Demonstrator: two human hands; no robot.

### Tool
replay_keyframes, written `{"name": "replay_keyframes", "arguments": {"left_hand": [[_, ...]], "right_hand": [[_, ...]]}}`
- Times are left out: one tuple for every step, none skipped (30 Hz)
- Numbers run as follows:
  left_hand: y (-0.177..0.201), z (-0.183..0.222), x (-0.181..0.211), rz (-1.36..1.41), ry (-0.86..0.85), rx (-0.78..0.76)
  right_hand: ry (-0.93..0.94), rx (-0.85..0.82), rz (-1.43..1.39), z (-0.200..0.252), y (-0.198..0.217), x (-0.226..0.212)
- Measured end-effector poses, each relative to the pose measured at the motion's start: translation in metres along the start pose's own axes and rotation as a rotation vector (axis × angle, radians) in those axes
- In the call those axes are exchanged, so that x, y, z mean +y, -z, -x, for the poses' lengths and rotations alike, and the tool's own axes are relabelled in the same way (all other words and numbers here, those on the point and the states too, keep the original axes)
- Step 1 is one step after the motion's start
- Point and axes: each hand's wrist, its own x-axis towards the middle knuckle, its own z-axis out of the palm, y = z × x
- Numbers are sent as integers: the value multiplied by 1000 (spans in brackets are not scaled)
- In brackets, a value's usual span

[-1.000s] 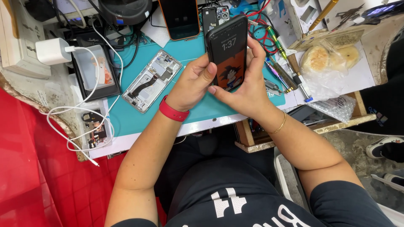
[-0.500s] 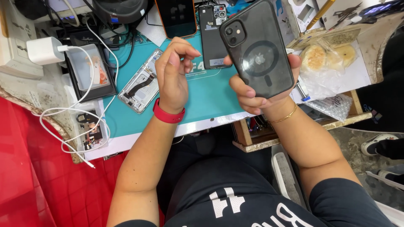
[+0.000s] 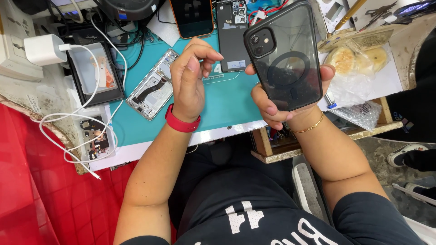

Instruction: Repairing a smartphone by unscrewing internal components, testing a new screen, and applying adhesive for reassembly.

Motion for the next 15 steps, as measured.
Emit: {"name": "replay_keyframes", "arguments": {"left_hand": [[0,0,0,-3,-1,-1],[0,0,0,-5,-2,-2],[0,0,0,-5,-3,-4],[0,0,1,-7,2,-2],[0,0,1,-9,6,-2],[0,0,1,-8,7,-4],[0,-1,1,-10,4,-6],[0,-1,1,-11,1,-9],[1,-1,1,-9,2,-13],[1,-1,1,-19,5,-11],[0,-2,0,-23,4,-12],[1,-2,-2,-16,3,-20],[1,-3,-5,-4,-11,-12],[0,-3,-8,9,-25,-4],[0,-4,-7,20,-25,-17]], "right_hand": [[5,-12,9,0,0,0],[9,-24,18,0,1,0],[10,-24,18,1,1,0],[10,-34,5,2,2,-1],[10,-43,-7,3,2,-1],[12,-43,-6,3,-1,-2],[20,-33,-5,3,-3,-4],[28,-24,-4,4,-5,-6],[32,-22,-2,2,-8,-8],[49,-14,25,1,-11,-10],[67,-3,59,1,-15,-13],[73,2,67,3,-13,-15],[104,18,168,8,-13,-15],[135,34,268,13,-13,-16],[145,42,279,19,-19,-10]]}}
